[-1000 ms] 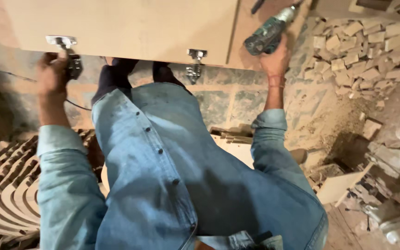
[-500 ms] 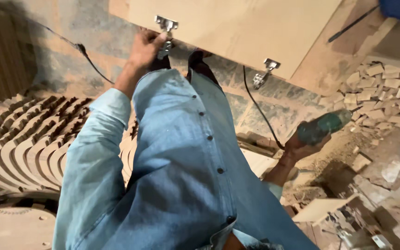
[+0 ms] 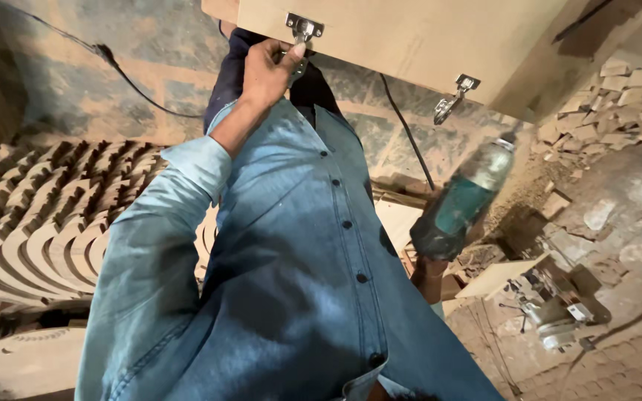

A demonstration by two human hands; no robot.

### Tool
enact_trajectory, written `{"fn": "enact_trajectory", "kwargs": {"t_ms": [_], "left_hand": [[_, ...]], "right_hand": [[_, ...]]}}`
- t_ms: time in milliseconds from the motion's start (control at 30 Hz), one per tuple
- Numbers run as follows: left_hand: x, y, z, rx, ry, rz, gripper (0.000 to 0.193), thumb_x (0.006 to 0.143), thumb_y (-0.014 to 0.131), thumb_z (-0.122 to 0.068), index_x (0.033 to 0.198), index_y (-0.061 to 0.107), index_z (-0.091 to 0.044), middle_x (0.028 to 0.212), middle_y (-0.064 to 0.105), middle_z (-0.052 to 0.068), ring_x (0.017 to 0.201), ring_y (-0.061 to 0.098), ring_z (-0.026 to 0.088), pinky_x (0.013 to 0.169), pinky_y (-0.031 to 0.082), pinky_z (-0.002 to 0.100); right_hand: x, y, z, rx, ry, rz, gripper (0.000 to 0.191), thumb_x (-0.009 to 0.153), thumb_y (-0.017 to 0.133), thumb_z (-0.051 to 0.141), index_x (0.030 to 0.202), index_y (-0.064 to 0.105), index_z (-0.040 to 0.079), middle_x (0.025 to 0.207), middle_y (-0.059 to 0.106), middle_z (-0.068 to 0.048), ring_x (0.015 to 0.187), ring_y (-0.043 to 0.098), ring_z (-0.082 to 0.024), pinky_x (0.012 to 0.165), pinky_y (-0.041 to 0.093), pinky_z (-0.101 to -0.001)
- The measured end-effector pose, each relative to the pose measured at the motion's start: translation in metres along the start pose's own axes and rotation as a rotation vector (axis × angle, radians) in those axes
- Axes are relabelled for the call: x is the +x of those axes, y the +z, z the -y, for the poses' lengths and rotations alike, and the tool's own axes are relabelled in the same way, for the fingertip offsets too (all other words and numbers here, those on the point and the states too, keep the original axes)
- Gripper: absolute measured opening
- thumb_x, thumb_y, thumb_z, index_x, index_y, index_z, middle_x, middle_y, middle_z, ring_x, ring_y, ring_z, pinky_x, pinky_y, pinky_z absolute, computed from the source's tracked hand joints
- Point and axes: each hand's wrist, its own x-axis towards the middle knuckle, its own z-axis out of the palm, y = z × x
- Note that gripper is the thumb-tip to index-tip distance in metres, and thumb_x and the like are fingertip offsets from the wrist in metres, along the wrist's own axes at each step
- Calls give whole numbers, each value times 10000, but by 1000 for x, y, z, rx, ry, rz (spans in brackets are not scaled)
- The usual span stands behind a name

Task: The person assembles cabinet hinge components by hand, fitting the hinge plates and mounting plates together. They then position the hinges on a wooden panel and use a cordless drill to drive screws, securing the hinges to the panel, and handle the panel between installations.

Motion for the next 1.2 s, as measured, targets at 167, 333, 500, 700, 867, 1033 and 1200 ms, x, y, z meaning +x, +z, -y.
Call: {"fn": "enact_trajectory", "kwargs": {"t_ms": [167,333,500,700,867,1033,1200], "left_hand": [[2,1,6,40,61,-44,322,958,787,-309,921,746,8,753,713,11,678,604,61,623,506,266],[4,4,8,113,20,-81,328,929,793,-330,913,757,-4,760,753,59,691,680,97,663,547,291],[3,1,5,140,-16,-77,335,909,798,-355,923,764,-22,754,751,68,680,680,111,660,548,304],[4,1,2,133,-23,-63,337,909,789,-370,910,758,-35,771,763,77,689,700,139,673,545,316],[4,-3,4,145,-10,-75,339,912,787,-377,925,754,-40,786,756,80,723,712,144,700,542,319],[7,-5,6,151,-42,-60,351,909,797,-380,924,757,-31,766,745,83,700,687,154,675,534,328],[7,-5,7,115,-18,-55,317,909,794,-341,931,762,-26,777,769,57,710,723,125,687,553,308]], "right_hand": [[-10,39,19,-271,45,261,443,1041,590,318,1374,521,34,1228,611,-126,1062,627,-284,919,559,-452],[-1,79,26,-471,57,517,404,1029,603,270,1341,537,22,1211,618,-126,1064,625,-273,917,549,-425],[23,121,17,-565,16,682,366,1016,617,222,1308,552,10,1194,625,-126,1065,622,-263,916,538,-397],[57,161,10,-603,7,763,321,1002,633,164,1268,570,-4,1173,633,-126,1068,619,-250,914,526,-364],[71,177,15,-1118,-188,985,252,977,555,36,1223,605,55,1159,656,-80,1123,634,-243,967,485,-383],[71,188,11,-946,-41,895,267,953,583,79,1215,615,41,1113,662,-69,1100,643,-227,962,486,-371],[70,194,3,-805,-89,783,215,938,667,87,1149,671,46,1056,706,-59,1011,679,-195,913,535,-321]]}}
